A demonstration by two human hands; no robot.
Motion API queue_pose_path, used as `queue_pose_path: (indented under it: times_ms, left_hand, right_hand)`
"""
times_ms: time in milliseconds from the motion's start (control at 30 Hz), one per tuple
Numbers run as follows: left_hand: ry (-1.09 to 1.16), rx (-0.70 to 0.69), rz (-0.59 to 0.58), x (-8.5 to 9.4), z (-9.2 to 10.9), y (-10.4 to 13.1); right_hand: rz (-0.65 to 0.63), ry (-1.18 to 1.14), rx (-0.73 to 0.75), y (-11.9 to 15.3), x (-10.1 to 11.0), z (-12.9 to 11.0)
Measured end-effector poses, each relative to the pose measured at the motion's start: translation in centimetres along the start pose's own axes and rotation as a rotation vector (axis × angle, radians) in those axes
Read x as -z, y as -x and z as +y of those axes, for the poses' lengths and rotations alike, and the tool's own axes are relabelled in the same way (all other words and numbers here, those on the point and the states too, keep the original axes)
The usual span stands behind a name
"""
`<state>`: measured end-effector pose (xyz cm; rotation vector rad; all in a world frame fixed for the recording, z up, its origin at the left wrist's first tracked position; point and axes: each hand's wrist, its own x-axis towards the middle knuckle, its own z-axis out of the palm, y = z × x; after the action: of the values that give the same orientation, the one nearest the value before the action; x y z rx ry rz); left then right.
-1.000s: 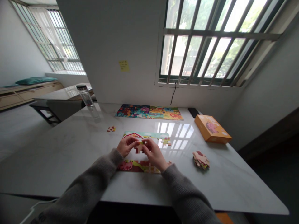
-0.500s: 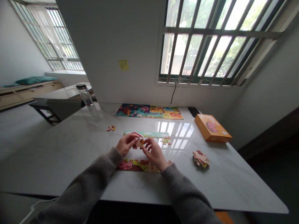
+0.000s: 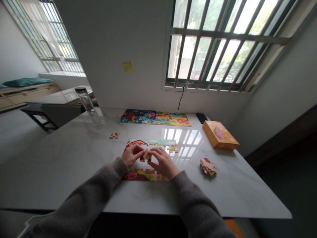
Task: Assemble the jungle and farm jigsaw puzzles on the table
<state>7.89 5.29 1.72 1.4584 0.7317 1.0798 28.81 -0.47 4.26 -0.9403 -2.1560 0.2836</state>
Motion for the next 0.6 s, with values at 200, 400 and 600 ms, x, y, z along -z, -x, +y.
queue_pose_path:
  times_ms: [200,400,600]
  left_hand:
    - [-0.083,-0.052,0.036,0.3,0.1,0.0]
    - [-0.146,-0.070,-0.019,0.2,0.5,0.4]
    - [-0.359,-0.132,-0.033,0.5,0.6,0.3]
  right_hand:
    - [0.039,0.132,-0.104,1.6,2.4,2.5]
    - [0.047,0.322,-0.262,5.4,5.7,5.7]
    - [-0.066,0.385,-0.302,7.4,6.6,7.1]
